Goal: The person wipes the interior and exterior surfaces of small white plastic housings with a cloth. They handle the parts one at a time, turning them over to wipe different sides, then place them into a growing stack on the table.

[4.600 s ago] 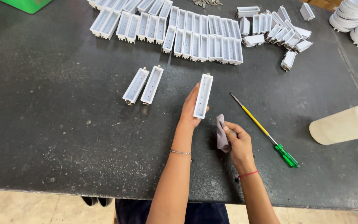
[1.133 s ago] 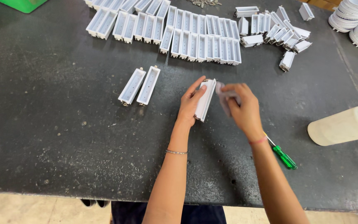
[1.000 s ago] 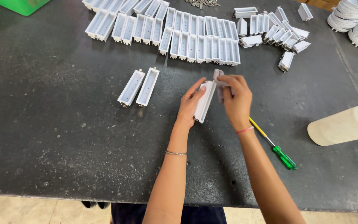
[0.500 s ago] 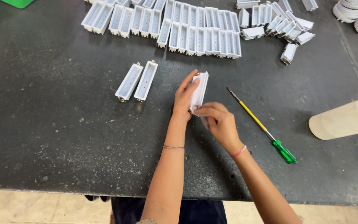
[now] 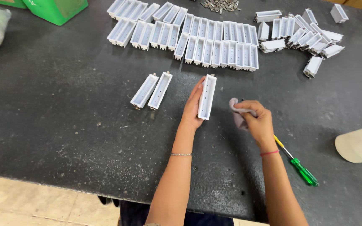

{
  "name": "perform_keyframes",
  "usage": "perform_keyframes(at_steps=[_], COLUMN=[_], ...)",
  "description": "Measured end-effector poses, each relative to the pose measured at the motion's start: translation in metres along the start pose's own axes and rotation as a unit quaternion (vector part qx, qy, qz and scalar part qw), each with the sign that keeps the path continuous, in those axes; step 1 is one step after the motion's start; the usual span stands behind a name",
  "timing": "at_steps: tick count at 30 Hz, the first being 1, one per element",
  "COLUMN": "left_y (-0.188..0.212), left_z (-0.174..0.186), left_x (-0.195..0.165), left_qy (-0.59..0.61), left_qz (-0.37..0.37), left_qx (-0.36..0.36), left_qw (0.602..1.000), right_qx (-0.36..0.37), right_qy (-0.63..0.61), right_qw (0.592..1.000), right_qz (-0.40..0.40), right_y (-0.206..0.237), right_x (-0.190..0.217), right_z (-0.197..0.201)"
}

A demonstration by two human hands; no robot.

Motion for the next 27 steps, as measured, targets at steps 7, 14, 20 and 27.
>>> perform_keyframes(at_steps=[7, 14, 20, 27], left_y=[-0.003, 0.001, 0.005, 0.018], left_z=[0.017, 0.028, 0.037, 0.014], left_x=[0.008, 0.007, 0.003, -0.012], left_qy=[0.050, 0.119, 0.218, 0.291], left_qz=[0.060, 0.078, 0.109, 0.129], left_qx=[0.020, 0.038, 0.027, 0.109], left_qw=[0.997, 0.989, 0.969, 0.942], right_qx=[-0.078, -0.098, -0.098, -0.104], right_qy=[-0.208, -0.296, -0.300, -0.308], right_qw=[0.955, 0.929, 0.928, 0.927], right_qz=[-0.197, -0.200, -0.196, -0.189], right_y=[0.009, 0.018, 0.018, 0.017], right_x=[-0.075, -0.080, -0.070, -0.063], right_z=[-0.027, -0.037, -0.042, -0.042])
Point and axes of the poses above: each hand's wrist, its own y-axis away from the middle knuckle, its own z-axis out of the back of the hand, x = y × z, the point moved 8 cm from there along -y, towards the middle knuckle, and after that the axes turned 8 degrees about y, right-handed, at the moved point
